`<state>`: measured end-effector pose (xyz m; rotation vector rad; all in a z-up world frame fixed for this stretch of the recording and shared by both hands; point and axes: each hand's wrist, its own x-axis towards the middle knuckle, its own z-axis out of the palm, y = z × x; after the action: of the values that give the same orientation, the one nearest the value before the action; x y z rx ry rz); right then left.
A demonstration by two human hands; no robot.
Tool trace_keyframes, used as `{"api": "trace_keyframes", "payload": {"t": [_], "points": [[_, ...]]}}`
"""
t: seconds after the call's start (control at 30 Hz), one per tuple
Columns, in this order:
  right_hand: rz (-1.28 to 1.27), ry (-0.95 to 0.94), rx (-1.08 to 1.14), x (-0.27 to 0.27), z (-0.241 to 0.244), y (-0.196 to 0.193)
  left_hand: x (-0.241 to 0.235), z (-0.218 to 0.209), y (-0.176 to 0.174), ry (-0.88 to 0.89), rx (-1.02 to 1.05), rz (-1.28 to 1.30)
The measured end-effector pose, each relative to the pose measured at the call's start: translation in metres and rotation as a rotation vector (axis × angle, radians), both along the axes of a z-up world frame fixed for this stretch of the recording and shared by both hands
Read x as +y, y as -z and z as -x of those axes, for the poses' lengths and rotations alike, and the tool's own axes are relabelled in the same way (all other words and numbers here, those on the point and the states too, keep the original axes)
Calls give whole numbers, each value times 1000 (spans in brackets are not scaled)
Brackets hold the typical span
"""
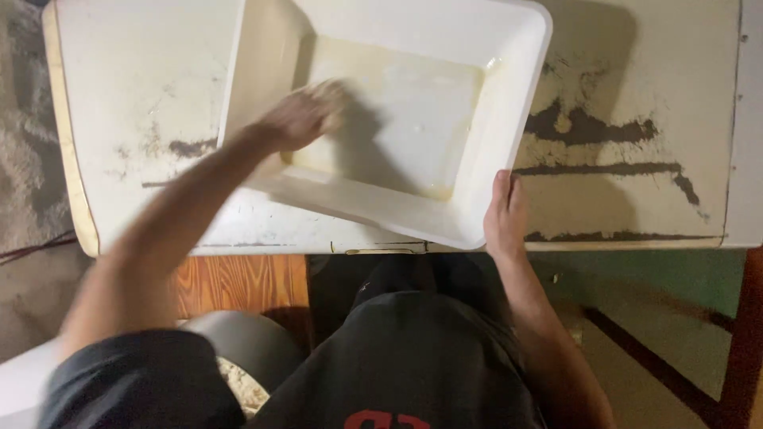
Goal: The person wipes the inside of a white plastic container with a piece of dough, then kneads dough in a metal mixing bowl using their hands. The person repeatedly folds and presses the dough within the bowl.
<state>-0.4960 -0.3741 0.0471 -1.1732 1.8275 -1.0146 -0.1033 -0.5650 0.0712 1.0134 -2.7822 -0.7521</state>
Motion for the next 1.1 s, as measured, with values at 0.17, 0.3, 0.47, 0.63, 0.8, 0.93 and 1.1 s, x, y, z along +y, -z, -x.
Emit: {"api": "trace_keyframes", "payload": {"t": [0.17,0.3,0.47,0.63,0.8,0.93,1.1], "points": [[68,-166,347,6,16,3,66,-54,-44,212,-445,-322],[75,-56,25,-18,23,-3,98,-19,-58,-15,-130,-995],[78,-35,-32,-16,30,13,113,72,-29,363,124,-912],[-23,-35,-78,-22,33,9,122,171,49,511,459,-509],[-74,-95,-45,-28,36,-13,129,160,39,485,618,-875],[-165,-168,-80,-58,29,-68,168,21,176,520,713,-727],[-468,-85,123,-163,32,-28,146,60,-80,188,-343,-772]]}}
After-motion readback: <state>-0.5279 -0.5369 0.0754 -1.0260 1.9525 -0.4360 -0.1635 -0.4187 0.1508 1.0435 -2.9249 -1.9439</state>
